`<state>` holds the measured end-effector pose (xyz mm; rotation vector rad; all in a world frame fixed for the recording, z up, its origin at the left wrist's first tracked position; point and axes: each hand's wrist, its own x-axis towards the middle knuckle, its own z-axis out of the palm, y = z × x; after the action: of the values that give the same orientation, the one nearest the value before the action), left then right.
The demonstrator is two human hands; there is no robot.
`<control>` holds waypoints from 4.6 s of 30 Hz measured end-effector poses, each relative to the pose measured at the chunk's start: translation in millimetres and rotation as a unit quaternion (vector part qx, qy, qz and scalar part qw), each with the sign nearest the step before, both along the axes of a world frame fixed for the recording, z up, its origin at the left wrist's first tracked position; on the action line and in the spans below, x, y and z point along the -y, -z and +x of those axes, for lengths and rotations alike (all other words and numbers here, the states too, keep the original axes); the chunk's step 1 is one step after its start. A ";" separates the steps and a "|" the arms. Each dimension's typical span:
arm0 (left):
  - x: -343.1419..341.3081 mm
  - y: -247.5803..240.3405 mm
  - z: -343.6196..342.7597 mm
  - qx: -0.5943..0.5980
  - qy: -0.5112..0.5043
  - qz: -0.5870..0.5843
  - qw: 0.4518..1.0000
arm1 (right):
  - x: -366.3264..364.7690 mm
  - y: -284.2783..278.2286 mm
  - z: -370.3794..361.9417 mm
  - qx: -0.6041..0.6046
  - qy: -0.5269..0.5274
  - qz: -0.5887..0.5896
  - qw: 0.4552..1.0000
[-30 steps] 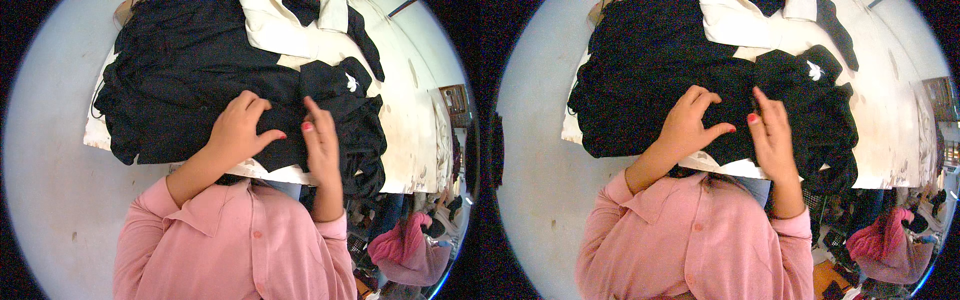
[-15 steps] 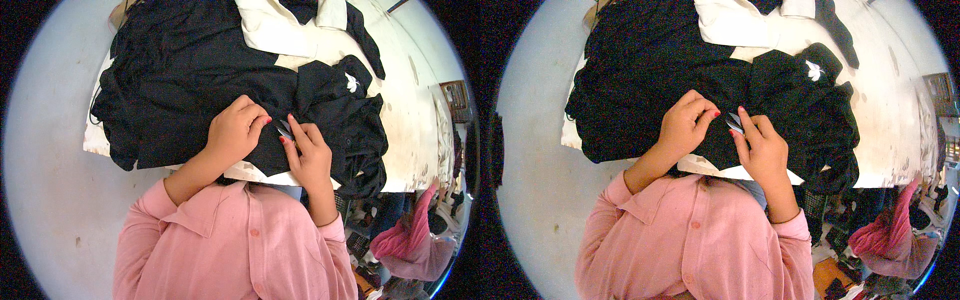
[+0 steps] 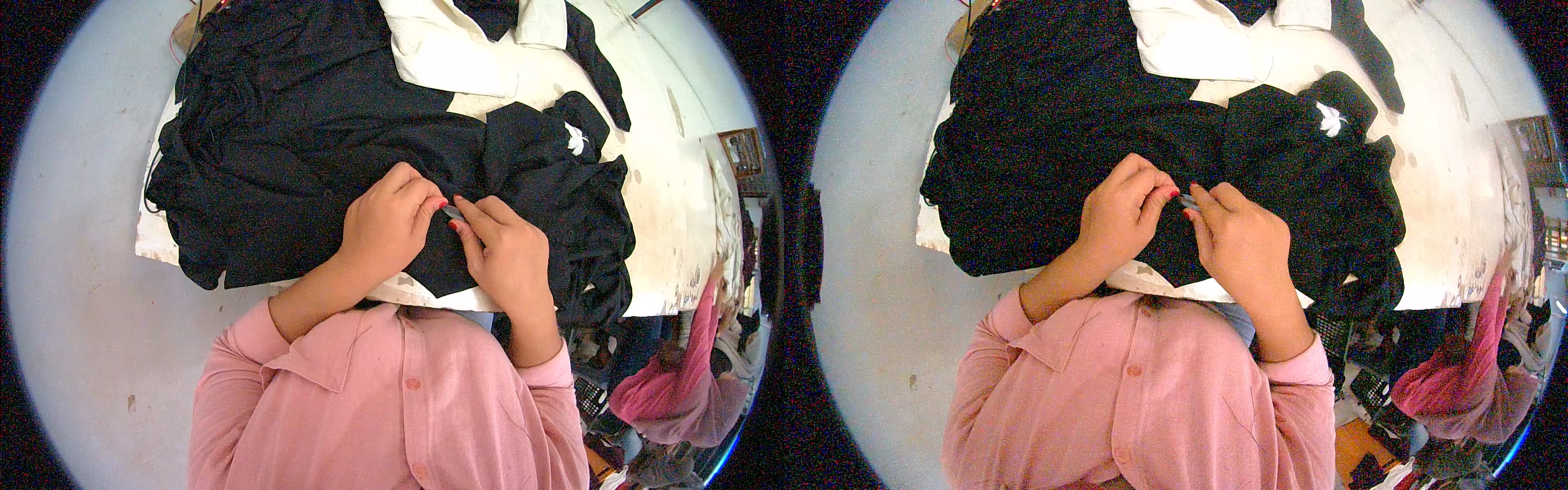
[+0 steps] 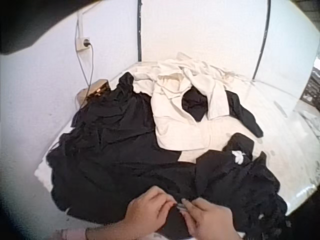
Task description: The person uses a small blade to trim loose threads from a black garment laid on a white table. They repeatedly lift, turn, and reposition the garment to access different areas, then cut visible threads with the blade.
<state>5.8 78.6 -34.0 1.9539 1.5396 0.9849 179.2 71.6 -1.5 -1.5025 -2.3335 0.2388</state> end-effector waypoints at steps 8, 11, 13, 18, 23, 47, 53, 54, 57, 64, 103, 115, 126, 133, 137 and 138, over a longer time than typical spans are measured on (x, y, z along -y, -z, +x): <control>-7.5 3.6 -9.8 0.041 -0.010 -0.003 0.999 | 0.5 1.4 8.2 -0.072 0.025 -0.063 0.995; -5.9 -0.4 -18.2 0.052 0.032 -0.008 0.998 | 2.9 7.9 12.3 -0.066 0.010 -0.051 0.996; -2.2 -1.9 -19.2 0.010 0.067 0.006 0.998 | 1.8 13.7 15.0 -0.075 0.004 -0.040 0.996; -2.6 -3.5 -17.6 0.032 0.034 -0.076 0.996 | 4.8 25.1 19.2 -0.077 -0.017 0.010 0.997; -8.3 4.0 -23.1 0.128 -0.001 -0.060 0.990 | 6.9 24.3 17.5 -0.096 -0.026 0.024 0.995; -4.2 2.3 -30.7 0.040 0.193 -0.017 0.980 | 11.0 27.4 3.0 -0.037 0.028 0.141 0.989; -3.9 2.4 -30.4 0.040 0.192 -0.019 0.980 | 11.5 26.7 3.6 -0.018 0.006 0.169 0.985; -4.3 2.9 -31.2 0.034 0.194 -0.015 0.980 | 11.8 26.9 3.7 -0.015 0.003 0.168 0.986; -4.4 2.0 -31.6 0.035 0.191 -0.027 0.981 | 11.5 30.1 5.2 -0.011 -0.009 0.179 0.984; -2.5 -3.3 -30.3 0.107 0.130 -0.085 0.982 | 7.5 38.0 7.8 -0.021 -0.016 0.196 0.980; -1.8 -0.2 -36.3 0.005 0.207 -0.022 0.978 | 7.8 30.1 9.7 -0.034 -0.042 0.168 0.984; -0.1 0.4 -24.0 0.096 0.075 -0.046 0.991 | 7.8 33.2 20.8 -0.170 0.001 0.083 0.982; -18.3 -3.6 -9.5 -0.053 0.094 0.027 0.994 | 5.3 30.2 21.2 -0.222 0.053 0.036 0.973; -3.4 1.7 -23.1 -0.003 0.138 0.050 0.989 | 7.3 29.3 20.1 -0.185 0.045 0.013 0.982; -4.7 5.0 -21.9 -0.031 0.162 0.068 0.984 | 8.9 32.6 21.6 -0.141 -0.026 0.079 0.987; -4.7 4.2 -21.7 -0.010 0.151 0.041 0.988 | 9.9 31.9 21.4 -0.132 -0.032 0.076 0.988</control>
<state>-15.9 83.3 -38.2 2.1796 1.1809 0.9116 200.6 61.8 -33.4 -1.2440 -2.1383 0.2534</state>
